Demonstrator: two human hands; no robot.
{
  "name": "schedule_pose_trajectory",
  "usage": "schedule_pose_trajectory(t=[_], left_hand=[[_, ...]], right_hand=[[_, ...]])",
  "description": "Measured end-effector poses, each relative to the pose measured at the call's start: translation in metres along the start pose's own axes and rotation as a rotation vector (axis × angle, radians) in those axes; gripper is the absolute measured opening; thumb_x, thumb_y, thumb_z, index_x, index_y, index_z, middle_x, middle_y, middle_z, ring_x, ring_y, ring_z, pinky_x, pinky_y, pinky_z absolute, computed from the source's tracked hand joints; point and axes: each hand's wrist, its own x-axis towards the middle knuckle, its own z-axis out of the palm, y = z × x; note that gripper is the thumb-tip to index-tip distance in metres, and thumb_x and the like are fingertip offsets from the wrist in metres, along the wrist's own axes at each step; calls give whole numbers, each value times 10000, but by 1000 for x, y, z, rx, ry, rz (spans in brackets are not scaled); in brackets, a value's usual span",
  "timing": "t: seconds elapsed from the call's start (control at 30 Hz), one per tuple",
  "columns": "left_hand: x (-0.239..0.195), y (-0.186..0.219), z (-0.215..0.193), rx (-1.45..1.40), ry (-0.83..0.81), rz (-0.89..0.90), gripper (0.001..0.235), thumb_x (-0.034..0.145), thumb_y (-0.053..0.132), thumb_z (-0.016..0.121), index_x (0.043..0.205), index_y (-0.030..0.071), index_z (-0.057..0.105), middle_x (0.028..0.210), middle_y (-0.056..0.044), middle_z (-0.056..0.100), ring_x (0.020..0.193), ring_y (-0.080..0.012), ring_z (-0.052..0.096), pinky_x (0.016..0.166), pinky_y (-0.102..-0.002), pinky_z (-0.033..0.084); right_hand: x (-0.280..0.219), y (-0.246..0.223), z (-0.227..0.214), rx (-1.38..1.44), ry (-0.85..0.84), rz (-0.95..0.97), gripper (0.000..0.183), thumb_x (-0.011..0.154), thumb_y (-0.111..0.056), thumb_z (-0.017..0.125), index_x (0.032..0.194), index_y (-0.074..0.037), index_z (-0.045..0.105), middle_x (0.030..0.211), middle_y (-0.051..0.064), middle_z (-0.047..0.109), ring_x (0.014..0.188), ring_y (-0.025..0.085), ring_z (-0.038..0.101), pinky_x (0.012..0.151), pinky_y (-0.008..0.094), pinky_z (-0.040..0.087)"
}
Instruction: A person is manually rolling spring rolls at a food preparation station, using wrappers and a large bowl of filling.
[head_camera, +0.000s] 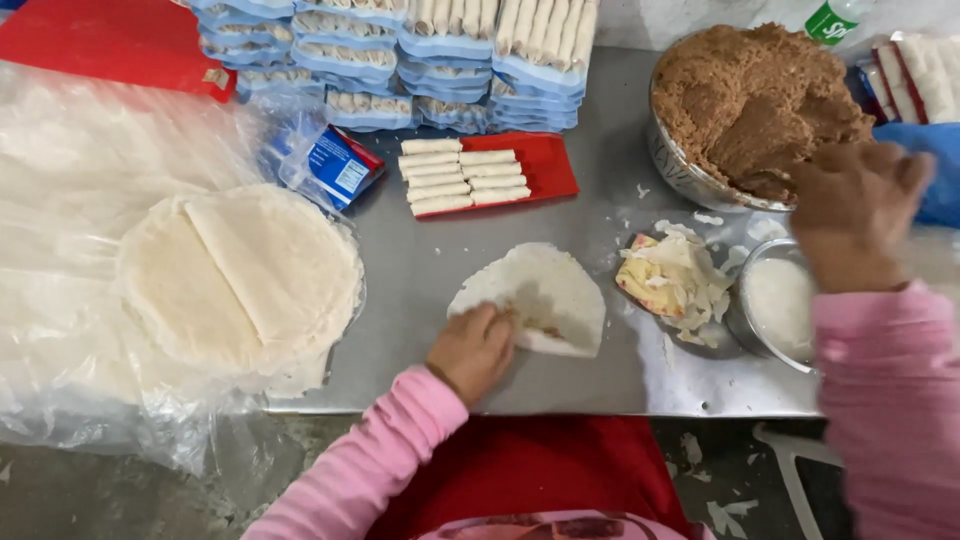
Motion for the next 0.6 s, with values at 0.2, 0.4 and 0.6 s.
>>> schedule_pose_trajectory(t=[0.2, 0.4, 0.6], left_hand=[[41, -25, 13, 263, -217, -185, 476, 784, 229, 727, 1213, 55, 619, 1155, -127, 501, 1087, -362, 479, 899, -507, 374], [-20, 10, 14, 246, -288, -182, 495, 897, 309, 642, 1322, 63, 577, 1193, -149, 541, 1190, -384, 478, 1033, -628, 312], [-6, -22, 23, 292, -24, -173, 155, 959, 285, 629, 1034, 176, 709, 931, -44, 569, 825, -305, 633, 692, -460, 489]], right_hand=[[-98, -173, -19, 819, 723, -652, 135, 904, -57, 603, 924, -37, 735, 931, 183, 682, 928, 364, 658, 921, 448, 486], [-194, -229, 7, 908, 847, -821, 378, 880, -109, 553, 1233, -32, 665, 1148, 144, 576, 999, 362, 606, 820, 394, 505], [-154, -207, -2, 1095, 839, -601, 238, 942, -391, 736, 854, -174, 695, 822, -36, 527, 739, 200, 538, 669, 338, 422]])
